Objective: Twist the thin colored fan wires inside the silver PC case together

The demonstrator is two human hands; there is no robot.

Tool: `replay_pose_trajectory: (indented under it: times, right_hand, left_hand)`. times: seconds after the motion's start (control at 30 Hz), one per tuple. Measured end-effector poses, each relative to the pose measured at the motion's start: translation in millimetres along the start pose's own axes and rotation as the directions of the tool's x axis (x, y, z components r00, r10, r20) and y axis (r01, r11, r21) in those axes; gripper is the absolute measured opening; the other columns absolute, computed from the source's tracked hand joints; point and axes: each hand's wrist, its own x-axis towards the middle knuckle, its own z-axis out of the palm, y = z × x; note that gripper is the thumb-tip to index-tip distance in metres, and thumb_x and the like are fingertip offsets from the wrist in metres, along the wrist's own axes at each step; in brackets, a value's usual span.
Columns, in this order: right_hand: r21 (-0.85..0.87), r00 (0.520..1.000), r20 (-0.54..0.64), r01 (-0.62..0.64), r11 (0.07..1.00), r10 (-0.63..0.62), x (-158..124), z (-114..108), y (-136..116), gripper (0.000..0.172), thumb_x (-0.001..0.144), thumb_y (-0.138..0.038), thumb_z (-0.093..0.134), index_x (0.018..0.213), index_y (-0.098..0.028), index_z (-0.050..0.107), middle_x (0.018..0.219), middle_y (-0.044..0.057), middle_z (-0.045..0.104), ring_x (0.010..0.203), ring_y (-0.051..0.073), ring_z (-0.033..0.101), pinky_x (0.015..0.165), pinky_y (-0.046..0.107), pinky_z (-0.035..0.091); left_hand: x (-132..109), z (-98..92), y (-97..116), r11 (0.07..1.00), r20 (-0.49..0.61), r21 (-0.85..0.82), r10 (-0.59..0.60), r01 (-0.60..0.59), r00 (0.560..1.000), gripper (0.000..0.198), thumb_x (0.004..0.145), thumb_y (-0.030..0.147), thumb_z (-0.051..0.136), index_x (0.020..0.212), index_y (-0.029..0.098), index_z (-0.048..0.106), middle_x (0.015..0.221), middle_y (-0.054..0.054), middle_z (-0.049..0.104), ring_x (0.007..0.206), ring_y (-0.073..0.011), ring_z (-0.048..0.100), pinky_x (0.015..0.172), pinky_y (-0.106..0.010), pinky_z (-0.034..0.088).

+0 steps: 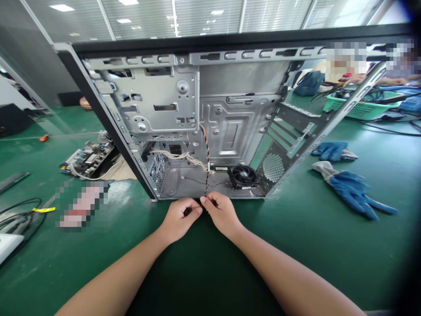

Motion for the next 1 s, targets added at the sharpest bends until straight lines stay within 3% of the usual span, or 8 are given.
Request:
replay_pose_trajectory:
  times: [0.5,1.0]
  right_hand:
    - [0.009,0.999,0.041,0.022,1.000,-0.023,-0.5,0.4,0.6,0.029,0.088,-0.033,0.047,0.062,-0.020,0.047,0.056,-0.003,0.048,0.055,0.012,0.045,0.054,0.025,0.034]
    - [0.032,1.000,0.028,-0.005,0.999,0.004,0.2,0.5,0.6,0.032,0.087,-0.037,0.050,0.060,-0.021,0.043,0.054,-0.005,0.040,0.052,0.011,0.038,0.051,0.025,0.030]
  left_hand:
    - [0.6,-0.1,-1.3,0.999,0.035,-0.037,-0.015,0.016,0.999,0.026,0.089,0.032,0.050,0.070,0.016,0.060,0.065,0.001,0.058,0.063,-0.0131,0.052,0.062,-0.024,0.040]
    - [0.1,0.4,-0.1,1.000,0.003,0.005,-0.006,0.006,1.000,0.019,0.085,0.028,0.056,0.072,0.016,0.061,0.067,0.001,0.061,0.062,-0.0117,0.052,0.060,-0.023,0.038]
